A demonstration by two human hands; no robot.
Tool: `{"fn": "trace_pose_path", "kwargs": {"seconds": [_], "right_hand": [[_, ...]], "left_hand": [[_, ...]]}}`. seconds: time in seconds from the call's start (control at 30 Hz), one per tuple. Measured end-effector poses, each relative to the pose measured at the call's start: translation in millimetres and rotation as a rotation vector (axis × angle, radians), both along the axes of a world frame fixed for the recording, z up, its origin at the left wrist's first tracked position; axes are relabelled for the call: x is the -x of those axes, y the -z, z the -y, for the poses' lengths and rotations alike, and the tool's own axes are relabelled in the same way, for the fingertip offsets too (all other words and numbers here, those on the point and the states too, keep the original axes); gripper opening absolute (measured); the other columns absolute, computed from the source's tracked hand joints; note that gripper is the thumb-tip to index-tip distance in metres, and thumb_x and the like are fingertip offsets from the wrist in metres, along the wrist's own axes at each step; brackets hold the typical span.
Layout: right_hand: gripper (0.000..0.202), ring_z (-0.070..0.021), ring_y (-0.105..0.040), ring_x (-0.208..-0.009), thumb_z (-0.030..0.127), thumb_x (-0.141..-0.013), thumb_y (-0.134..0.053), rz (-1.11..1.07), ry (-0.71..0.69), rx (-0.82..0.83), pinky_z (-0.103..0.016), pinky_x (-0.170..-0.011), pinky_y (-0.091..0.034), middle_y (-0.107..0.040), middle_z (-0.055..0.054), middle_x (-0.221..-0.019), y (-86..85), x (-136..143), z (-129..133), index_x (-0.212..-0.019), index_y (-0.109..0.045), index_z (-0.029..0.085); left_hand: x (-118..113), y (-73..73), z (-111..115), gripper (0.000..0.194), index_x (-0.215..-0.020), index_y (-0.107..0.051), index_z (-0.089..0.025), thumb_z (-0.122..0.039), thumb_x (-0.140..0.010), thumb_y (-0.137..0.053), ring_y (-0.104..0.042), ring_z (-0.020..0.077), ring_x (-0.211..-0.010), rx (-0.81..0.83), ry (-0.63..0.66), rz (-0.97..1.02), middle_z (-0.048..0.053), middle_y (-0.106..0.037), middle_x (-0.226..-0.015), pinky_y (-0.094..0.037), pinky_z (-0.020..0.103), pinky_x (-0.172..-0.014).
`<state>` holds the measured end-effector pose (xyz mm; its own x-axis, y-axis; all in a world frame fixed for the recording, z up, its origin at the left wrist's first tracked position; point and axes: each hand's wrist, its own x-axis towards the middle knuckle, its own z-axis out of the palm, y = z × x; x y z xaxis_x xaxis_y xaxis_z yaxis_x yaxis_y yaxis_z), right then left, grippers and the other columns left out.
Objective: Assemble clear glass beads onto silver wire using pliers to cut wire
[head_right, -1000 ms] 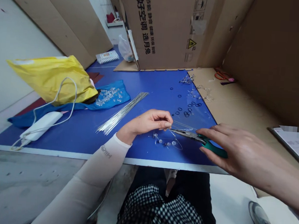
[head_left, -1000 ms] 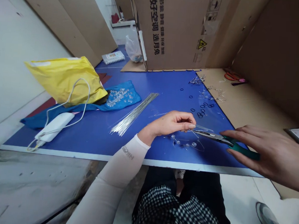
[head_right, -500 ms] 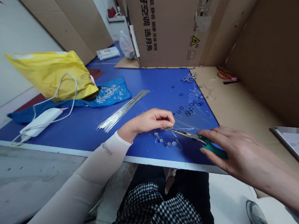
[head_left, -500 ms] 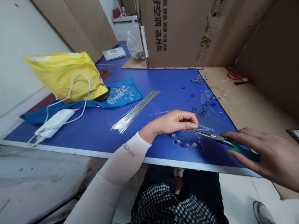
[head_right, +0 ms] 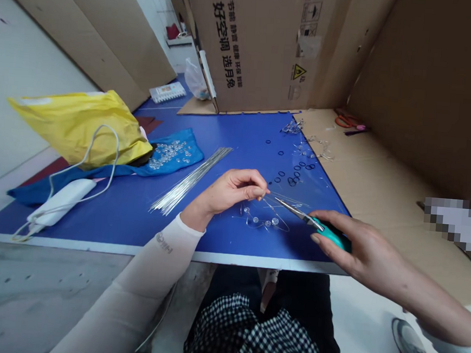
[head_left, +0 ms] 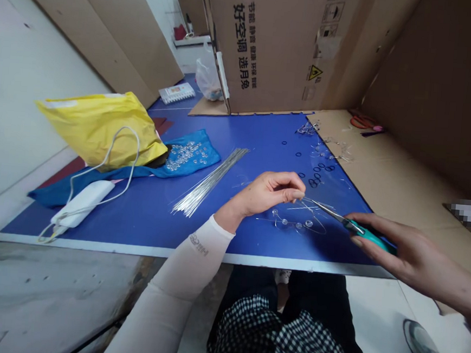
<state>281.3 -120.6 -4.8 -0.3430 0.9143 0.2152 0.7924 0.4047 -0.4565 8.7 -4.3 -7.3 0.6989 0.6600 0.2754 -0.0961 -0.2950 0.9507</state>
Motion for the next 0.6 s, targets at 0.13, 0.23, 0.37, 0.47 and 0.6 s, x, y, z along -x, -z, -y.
{"fn": "trace_pose_path", "kwargs": {"seconds": [0.13,0.23,0.37,0.47,0.6], "right_hand": [[0.047,-0.0252,-0.077,-0.085,0.056,-0.095,-0.049,0.029,-0.056,-0.085,-0.035,-0.071,-0.065,-0.079,-0.011,-0.106,-10.4,3.4,-1.0,-0.117,-0.069,0.019],[0.045,-0.0262,-0.077,-0.083,0.054,-0.096,-0.048,0.091,-0.1,-0.147,-0.038,-0.067,-0.064,-0.079,-0.011,-0.103,-17.6,5.5,-2.6,-0.116,-0.07,0.02],[0.044,-0.0286,-0.076,-0.088,0.052,-0.095,-0.048,0.173,-0.104,-0.168,-0.043,-0.07,-0.065,-0.078,-0.011,-0.107,-20.7,2.6,-4.6,-0.118,-0.07,0.021],[0.044,-0.0289,-0.076,-0.09,0.051,-0.095,-0.049,0.198,-0.127,-0.172,-0.044,-0.071,-0.065,-0.078,-0.011,-0.107,-21.8,0.2,-5.6,-0.119,-0.07,0.021],[0.042,-0.0294,-0.076,-0.089,0.05,-0.096,-0.05,0.201,-0.148,-0.179,-0.044,-0.071,-0.065,-0.078,-0.011,-0.106,-25.5,0.9,-6.1,-0.118,-0.071,0.021]], "left_hand": [[-0.2,-0.8,0.5,0.018,-0.081,-0.064,-0.017,-0.034,-0.088,-0.067,-0.053,0.0091,-0.069,-0.001,0.024,-0.044,-0.001,-0.059,-0.075,-0.045,0.025,-0.068],[-0.4,-2.7,1.3,0.019,-0.08,-0.064,-0.017,-0.033,-0.089,-0.066,-0.053,0.0093,-0.068,-0.014,0.037,-0.08,-0.001,-0.059,-0.074,-0.045,0.025,-0.069],[0.2,-5.3,1.8,0.018,-0.08,-0.064,-0.017,-0.033,-0.088,-0.066,-0.053,0.0097,-0.069,-0.02,0.058,-0.1,-0.001,-0.059,-0.073,-0.046,0.026,-0.07],[0.9,-5.9,1.6,0.018,-0.081,-0.064,-0.016,-0.033,-0.088,-0.067,-0.053,0.0099,-0.07,-0.001,0.066,-0.128,-0.001,-0.059,-0.074,-0.046,0.025,-0.071],[1.6,-5.2,1.1,0.017,-0.082,-0.065,-0.016,-0.031,-0.088,-0.067,-0.052,0.0089,-0.069,0.005,0.094,-0.124,-0.002,-0.058,-0.074,-0.044,0.024,-0.071]]}}
